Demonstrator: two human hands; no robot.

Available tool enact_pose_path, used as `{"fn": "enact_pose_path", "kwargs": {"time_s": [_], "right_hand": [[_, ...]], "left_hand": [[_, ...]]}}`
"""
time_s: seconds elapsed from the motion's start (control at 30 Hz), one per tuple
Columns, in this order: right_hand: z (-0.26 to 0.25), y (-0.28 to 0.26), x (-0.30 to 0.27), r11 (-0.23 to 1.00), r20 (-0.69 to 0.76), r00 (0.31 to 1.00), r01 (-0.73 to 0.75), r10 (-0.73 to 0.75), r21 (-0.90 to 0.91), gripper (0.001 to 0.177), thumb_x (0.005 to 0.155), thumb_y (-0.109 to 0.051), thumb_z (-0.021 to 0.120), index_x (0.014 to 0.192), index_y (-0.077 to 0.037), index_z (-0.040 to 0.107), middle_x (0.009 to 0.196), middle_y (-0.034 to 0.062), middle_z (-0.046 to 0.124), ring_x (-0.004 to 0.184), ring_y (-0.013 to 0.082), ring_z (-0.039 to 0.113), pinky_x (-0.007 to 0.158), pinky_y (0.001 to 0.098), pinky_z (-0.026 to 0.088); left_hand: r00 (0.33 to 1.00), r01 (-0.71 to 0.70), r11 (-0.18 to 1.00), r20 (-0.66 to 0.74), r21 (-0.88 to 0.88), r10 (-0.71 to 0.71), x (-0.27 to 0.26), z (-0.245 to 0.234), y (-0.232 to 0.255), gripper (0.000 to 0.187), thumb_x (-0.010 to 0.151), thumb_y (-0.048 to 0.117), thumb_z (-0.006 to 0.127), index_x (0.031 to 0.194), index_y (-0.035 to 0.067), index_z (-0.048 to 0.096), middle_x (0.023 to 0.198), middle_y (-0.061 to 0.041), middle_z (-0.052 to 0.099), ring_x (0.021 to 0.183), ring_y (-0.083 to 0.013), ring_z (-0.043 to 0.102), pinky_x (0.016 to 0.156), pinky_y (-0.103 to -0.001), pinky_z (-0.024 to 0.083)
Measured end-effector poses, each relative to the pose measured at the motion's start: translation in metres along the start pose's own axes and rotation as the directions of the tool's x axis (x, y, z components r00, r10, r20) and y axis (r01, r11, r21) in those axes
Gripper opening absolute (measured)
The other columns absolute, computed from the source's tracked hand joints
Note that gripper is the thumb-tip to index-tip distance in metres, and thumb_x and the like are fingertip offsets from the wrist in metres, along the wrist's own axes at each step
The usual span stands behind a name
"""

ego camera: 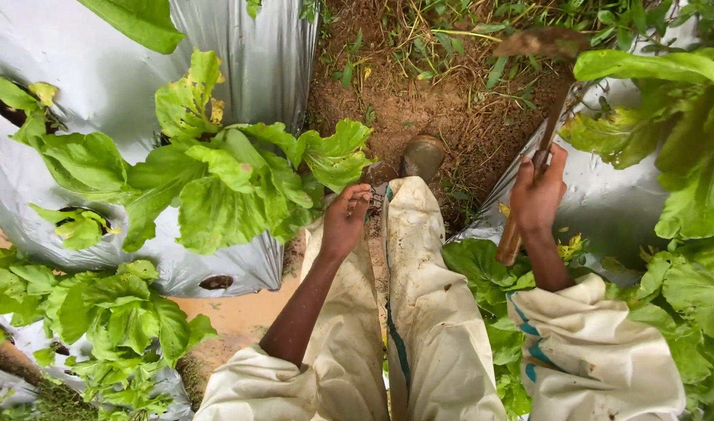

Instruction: The person uses a hand hoe to loosen soil and uproot weeds between rows of leafy green vegetables. They gather the removed weeds by hand and hold them in a bundle.

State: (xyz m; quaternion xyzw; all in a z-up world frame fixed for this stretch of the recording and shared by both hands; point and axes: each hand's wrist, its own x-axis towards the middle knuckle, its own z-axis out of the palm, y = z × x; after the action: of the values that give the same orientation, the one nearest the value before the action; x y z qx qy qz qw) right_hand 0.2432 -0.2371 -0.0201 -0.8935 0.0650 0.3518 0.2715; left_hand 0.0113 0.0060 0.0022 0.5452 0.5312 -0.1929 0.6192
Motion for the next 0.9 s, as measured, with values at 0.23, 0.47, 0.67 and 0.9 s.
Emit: {"fn": "enact_pose_path", "kwargs": {"time_s": [0.23,0.47,0.67,0.9], "right_hand": [[0.004,-0.014,0.019,0.979,0.081,0.984,0.166,-0.157,-0.115,0.019,0.112,-0.01,0.06,0.127,-0.016,0.052,0.074,0.0177,0.064,0.064,0.0357,0.062,0.06,0.0502,0.046],[0.028,-0.012,0.048,0.997,0.155,0.985,0.076,-0.077,0.009,0.011,0.11,-0.001,0.05,0.116,-0.009,0.047,0.079,0.0156,0.064,0.059,0.024,0.055,0.053,0.0363,0.051],[0.05,-0.055,0.086,0.984,0.272,0.953,0.162,-0.135,-0.08,0.01,0.115,-0.013,0.049,0.121,-0.005,0.048,0.075,0.0098,0.064,0.053,0.0196,0.058,0.041,0.0338,0.052],[0.108,-0.069,0.145,0.88,-0.046,0.888,0.46,-0.458,0.115,0.015,0.119,-0.024,0.04,0.114,-0.01,0.045,0.072,-0.003,0.048,0.048,0.0087,0.042,0.036,0.0235,0.038]], "left_hand": [[0.999,-0.042,0.999,-0.001,0.012,0.042,0.007,0.009,0.019,0.03,0.103,0.007,0.054,0.131,0.006,0.065,0.119,-0.021,0.073,0.111,-0.0347,0.071,0.091,-0.048,0.058],[0.984,-0.175,0.984,0.016,0.034,0.175,0.02,0.034,0.053,0.031,0.102,-0.001,0.052,0.131,0.001,0.063,0.12,-0.026,0.069,0.114,-0.0412,0.068,0.093,-0.051,0.057],[0.988,-0.156,0.985,-0.006,0.074,0.156,0.033,0.051,0.03,0.033,0.098,-0.001,0.055,0.129,0.004,0.063,0.127,-0.021,0.067,0.117,-0.0352,0.066,0.099,-0.05,0.057],[0.992,-0.124,0.989,-0.005,0.081,0.125,0.047,0.053,-0.002,0.027,0.101,0.019,0.057,0.126,0.012,0.065,0.125,-0.013,0.07,0.112,-0.0269,0.071,0.083,-0.041,0.065]]}}
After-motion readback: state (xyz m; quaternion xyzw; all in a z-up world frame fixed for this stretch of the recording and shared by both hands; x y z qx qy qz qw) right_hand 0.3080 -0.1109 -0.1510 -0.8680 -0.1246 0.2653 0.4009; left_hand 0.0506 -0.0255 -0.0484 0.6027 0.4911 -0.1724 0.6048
